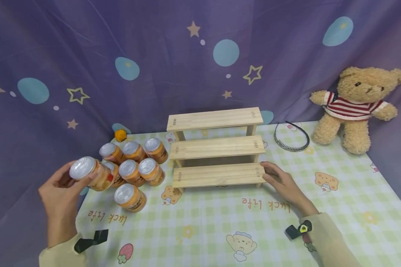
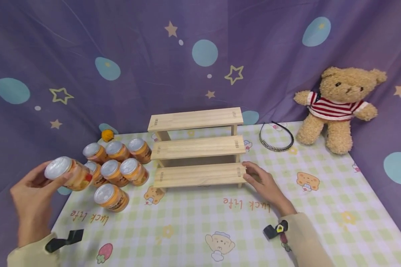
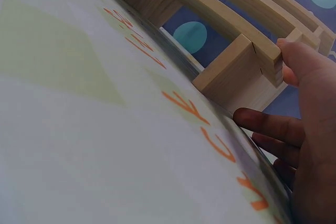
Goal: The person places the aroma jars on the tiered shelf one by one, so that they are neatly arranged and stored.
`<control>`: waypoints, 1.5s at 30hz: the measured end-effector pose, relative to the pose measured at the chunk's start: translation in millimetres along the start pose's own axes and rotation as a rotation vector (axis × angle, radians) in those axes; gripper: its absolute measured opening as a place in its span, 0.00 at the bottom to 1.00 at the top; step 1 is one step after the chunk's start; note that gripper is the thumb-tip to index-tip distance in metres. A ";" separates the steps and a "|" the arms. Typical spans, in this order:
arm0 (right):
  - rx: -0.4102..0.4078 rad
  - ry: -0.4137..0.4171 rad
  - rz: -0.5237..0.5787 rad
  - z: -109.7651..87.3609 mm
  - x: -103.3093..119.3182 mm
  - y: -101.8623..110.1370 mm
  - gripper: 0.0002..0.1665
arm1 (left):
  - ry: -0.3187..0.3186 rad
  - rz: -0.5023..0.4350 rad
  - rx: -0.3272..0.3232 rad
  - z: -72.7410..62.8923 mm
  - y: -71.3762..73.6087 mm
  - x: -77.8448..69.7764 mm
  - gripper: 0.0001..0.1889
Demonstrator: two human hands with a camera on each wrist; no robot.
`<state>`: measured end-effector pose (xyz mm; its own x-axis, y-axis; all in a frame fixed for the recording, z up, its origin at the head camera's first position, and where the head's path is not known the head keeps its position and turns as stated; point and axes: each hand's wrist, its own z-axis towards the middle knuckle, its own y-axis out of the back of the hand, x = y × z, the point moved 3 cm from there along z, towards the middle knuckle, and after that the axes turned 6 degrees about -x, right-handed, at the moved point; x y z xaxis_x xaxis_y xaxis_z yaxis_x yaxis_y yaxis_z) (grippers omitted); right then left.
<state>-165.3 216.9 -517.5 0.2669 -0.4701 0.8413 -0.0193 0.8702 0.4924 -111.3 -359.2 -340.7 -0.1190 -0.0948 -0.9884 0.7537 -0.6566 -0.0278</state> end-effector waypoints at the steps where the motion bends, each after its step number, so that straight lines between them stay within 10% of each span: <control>1: 0.000 0.001 -0.002 0.0 -0.2 -0.2 0.27 | -0.004 -0.003 0.010 -0.7 -3.4 -2.1 0.29; 22: -0.004 0.008 0.000 -0.2 0.0 0.2 0.27 | -0.160 -0.057 0.285 -20.4 -78.7 -35.1 0.27; 45: -0.011 0.021 0.000 0.1 -3.8 0.0 0.27 | -0.144 -0.034 0.453 -42.4 -149.8 -51.5 0.27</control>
<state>-166.4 218.6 -520.7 0.2871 -0.4671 0.8363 -0.0087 0.8717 0.4899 -190.7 -224.2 -292.0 -0.2513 -0.1494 -0.9563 0.3940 -0.9182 0.0400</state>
